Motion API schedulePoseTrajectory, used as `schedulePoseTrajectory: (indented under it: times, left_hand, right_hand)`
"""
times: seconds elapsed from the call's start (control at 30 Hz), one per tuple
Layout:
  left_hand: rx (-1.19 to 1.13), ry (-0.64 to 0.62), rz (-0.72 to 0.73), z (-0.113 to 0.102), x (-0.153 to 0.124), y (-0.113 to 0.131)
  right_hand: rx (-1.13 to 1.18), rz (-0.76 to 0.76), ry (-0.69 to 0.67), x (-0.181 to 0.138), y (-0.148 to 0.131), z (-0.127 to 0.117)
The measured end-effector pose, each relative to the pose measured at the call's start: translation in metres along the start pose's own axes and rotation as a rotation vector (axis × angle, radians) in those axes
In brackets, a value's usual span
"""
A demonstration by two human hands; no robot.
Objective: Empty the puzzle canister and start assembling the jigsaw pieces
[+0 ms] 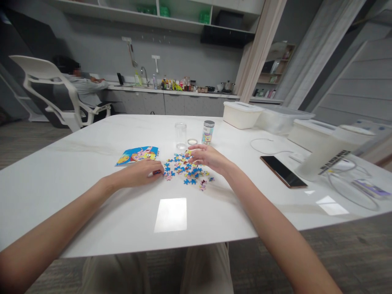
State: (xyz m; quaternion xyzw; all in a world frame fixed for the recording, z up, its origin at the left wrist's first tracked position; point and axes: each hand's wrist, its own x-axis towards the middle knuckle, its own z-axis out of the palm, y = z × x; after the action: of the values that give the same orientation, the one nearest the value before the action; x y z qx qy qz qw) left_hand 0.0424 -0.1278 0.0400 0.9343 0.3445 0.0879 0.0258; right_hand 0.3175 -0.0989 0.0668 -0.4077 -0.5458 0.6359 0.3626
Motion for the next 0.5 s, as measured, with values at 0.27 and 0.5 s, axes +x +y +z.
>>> schedulePoseTrajectory:
  times: [0.27,0.5]
  left_hand:
    - [0.034,0.033,0.0,0.0055,-0.0005,-0.0023]
    - [0.055,0.021,-0.003,0.0041,0.0006,-0.0005]
  right_hand:
    - [0.032,-0.021,0.015,0.0038,-0.0008,-0.0045]
    - [0.01,-0.023,-0.045,0.0045,0.0025,-0.0029]
